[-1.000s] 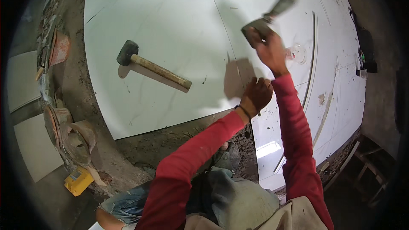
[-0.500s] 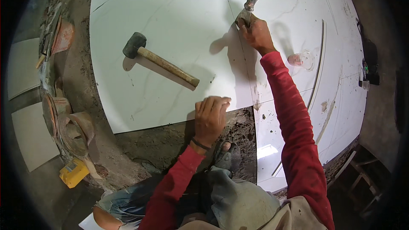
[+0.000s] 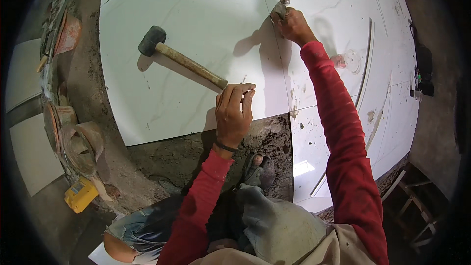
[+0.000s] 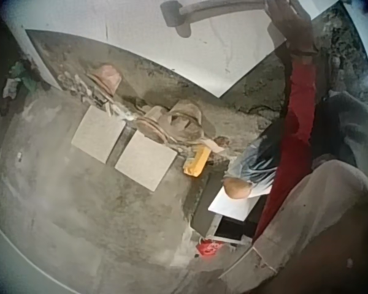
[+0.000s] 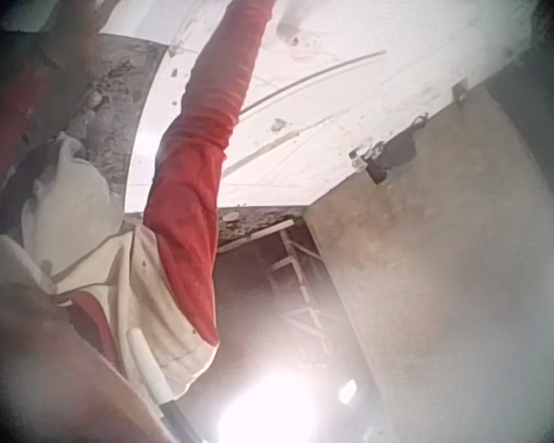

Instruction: The person places a large white floor tile onto a bed of mortar, strikes the surface with a rubber mallet to level it, and then uses a trowel to apply and adjust mortar along the edge for the next tile.

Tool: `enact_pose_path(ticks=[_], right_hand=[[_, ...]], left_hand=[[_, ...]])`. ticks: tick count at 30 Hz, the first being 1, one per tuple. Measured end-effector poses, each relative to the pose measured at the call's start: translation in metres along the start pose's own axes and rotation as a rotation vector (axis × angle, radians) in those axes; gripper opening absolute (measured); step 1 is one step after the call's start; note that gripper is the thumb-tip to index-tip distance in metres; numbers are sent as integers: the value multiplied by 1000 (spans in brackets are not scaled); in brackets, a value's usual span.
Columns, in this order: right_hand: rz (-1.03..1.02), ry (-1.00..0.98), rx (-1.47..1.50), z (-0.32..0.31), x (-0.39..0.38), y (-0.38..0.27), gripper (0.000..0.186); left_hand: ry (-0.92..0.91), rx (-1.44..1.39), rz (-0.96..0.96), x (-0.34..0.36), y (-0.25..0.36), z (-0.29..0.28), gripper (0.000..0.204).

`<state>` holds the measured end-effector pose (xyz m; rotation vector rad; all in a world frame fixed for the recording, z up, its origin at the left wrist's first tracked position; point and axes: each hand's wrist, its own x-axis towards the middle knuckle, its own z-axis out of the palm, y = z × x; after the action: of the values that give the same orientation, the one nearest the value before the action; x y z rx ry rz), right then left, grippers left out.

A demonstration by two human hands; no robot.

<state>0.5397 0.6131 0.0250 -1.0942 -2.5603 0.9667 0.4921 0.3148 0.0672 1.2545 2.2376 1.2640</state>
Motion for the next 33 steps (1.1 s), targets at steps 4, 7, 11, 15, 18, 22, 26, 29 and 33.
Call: enact_pose_path(ticks=[4, 7, 11, 15, 18, 22, 26, 29, 33], right_hand=[[-26, 72, -69, 3, -4, -2, 18], [-59, 68, -84, 0, 2, -2, 19], [5, -35, -143, -2, 12, -6, 20], [33, -4, -178, 4, 14, -14, 27], [23, 13, -119, 0, 13, -3, 30], [51, 86, -133, 6, 16, -5, 32], [13, 63, -252, 6, 12, -19, 30], [-34, 100, -297, 5, 9, -24, 31], [175, 107, -123, 8, 16, -8, 36]], left_hand=[[10, -91, -53, -1, 1, 0, 7], [54, -126, -29, 8, 1, 2, 9], [28, -156, -17, 14, 9, -2, 10], [42, -124, -30, 17, 7, -8, 8], [49, -124, -57, 20, 4, -8, 8], [9, -119, -59, 22, 7, 0, 9], [-20, -161, -15, 27, 3, 12, 10], [-29, -171, -30, 33, 1, 24, 10], [-19, -204, 41, 44, 3, 43, 11]])
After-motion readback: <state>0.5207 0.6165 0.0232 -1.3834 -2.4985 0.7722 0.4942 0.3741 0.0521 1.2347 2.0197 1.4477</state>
